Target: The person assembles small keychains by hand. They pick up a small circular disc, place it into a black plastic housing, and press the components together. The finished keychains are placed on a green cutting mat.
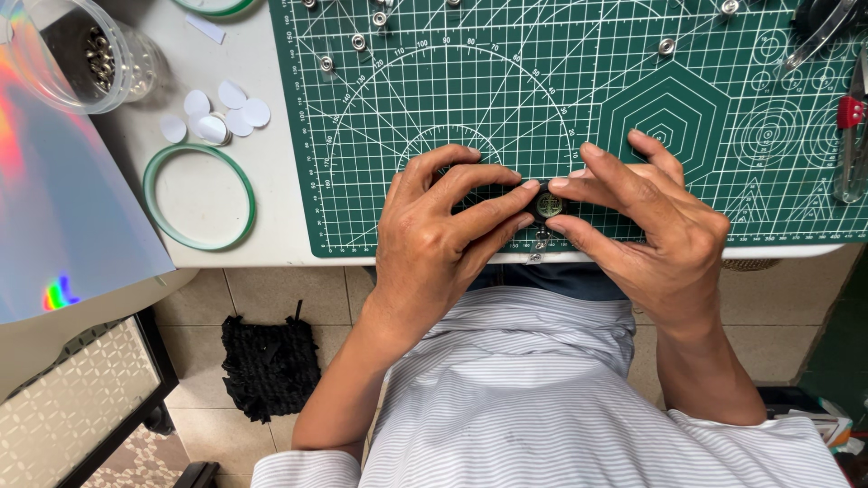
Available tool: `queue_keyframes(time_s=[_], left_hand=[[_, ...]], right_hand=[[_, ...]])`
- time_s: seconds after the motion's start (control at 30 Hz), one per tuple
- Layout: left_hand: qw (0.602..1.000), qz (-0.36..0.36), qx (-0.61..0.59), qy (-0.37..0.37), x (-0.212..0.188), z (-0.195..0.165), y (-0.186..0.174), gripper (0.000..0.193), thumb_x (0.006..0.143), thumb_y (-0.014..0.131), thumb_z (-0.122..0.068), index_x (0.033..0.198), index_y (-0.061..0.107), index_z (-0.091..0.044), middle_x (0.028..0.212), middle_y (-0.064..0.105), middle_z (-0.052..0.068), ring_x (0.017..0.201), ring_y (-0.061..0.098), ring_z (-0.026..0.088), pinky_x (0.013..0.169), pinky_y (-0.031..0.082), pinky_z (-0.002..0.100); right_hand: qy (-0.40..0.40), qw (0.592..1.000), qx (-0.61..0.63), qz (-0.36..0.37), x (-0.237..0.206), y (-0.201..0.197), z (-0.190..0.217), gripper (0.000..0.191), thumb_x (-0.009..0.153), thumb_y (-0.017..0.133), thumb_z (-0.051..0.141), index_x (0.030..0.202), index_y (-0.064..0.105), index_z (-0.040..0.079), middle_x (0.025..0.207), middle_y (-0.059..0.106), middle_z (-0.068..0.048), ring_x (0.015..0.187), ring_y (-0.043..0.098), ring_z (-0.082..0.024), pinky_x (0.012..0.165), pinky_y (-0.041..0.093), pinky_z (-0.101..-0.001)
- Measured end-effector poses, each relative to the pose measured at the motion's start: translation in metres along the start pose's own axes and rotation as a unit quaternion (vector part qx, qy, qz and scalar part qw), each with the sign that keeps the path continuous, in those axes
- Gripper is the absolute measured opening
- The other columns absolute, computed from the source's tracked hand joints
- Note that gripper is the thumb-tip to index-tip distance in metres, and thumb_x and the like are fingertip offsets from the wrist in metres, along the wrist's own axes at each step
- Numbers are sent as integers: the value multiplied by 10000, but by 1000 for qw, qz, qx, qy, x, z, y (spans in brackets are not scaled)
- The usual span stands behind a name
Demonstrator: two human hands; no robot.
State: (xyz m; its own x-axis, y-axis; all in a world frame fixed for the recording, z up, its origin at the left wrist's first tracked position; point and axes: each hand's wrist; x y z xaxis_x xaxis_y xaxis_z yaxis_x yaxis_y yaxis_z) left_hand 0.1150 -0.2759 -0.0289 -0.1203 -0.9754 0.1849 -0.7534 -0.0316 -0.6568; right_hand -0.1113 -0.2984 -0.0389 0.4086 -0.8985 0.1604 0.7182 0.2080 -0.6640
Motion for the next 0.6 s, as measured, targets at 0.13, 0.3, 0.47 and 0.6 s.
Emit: queue_keyframes(time_s=[0.13,0.3,0.47,0.6], left_hand=[[1000,3,3,1,0,0,-1,242,926,798,-279,1163,781,-228,1143,724,-83,1226,596,221,1031,499,406],[1000,-5,2,8,0,0,-1,242,925,803,-272,1160,778,-218,1138,725,-79,1214,607,221,1026,501,402],[1000,-17,-5,7,-3,1,2,294,921,812,-272,1194,759,-175,1123,719,-61,1198,616,224,1008,498,403],[999,-26,9,37,-6,3,3,251,924,825,-234,1166,761,-218,1118,717,-78,1216,611,220,1003,501,384]], right_hand=[[-1,1000,0,0,1,1,1,603,892,874,161,1427,598,135,1141,774,6,1142,729,-137,1215,465,-499],[-4,1000,-4,-1,2,1,0,579,888,874,163,1402,611,118,1134,773,-5,1139,731,-148,1251,473,-531],[1,1000,-5,-2,2,0,0,565,886,874,163,1388,621,114,1133,774,-5,1144,731,-152,1252,474,-530],[3,1000,-2,1,3,0,1,565,887,873,156,1390,620,108,1134,774,-6,1142,732,-150,1207,466,-505]])
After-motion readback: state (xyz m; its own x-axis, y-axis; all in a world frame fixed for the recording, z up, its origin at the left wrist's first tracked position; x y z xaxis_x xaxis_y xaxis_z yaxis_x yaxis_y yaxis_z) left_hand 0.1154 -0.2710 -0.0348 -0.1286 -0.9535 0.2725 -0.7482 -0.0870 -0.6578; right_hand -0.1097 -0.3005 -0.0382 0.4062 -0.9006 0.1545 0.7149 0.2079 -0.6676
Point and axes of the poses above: each hand's wrist, its own x-axis towards the middle knuckle, its own y-axis out of the palm, z = x × y
